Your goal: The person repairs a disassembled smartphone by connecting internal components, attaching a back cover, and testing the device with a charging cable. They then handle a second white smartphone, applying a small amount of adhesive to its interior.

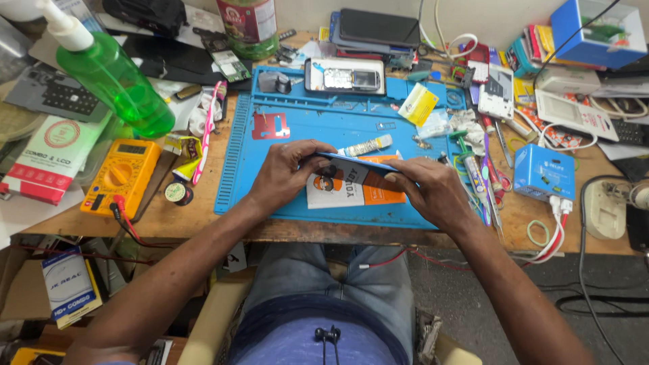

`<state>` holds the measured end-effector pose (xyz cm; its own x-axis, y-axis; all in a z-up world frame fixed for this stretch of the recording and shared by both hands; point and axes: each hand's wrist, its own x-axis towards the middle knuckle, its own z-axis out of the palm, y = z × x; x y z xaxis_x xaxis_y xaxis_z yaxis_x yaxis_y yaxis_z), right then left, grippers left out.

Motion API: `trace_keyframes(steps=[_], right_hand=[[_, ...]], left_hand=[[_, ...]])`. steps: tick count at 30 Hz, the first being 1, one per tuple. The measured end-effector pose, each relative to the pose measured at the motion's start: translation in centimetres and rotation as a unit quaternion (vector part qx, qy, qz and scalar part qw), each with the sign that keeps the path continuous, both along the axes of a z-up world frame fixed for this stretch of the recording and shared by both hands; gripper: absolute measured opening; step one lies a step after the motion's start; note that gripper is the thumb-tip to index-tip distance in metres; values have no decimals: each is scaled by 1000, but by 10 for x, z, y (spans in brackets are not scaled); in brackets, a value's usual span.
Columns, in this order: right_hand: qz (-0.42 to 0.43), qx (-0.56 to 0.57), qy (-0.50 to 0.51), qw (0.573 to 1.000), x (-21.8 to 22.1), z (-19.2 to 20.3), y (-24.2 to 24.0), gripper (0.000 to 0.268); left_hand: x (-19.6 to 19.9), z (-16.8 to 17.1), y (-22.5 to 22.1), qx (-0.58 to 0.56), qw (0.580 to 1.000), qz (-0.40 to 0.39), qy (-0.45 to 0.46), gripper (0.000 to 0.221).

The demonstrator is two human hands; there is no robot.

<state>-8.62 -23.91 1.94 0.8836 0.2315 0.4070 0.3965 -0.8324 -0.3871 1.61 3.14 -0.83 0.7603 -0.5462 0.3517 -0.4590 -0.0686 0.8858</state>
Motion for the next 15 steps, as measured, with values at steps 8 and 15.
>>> trace_keyframes(steps=[8, 15], right_hand=[[-43, 17, 81, 996, -2, -8, -4, 30], [-36, 370, 99, 923, -15, -27, 38, 33]], left_hand=[[1, -13, 3, 55, 998, 22, -5, 34], [-26, -5, -25, -245, 959, -20, 138, 23]])
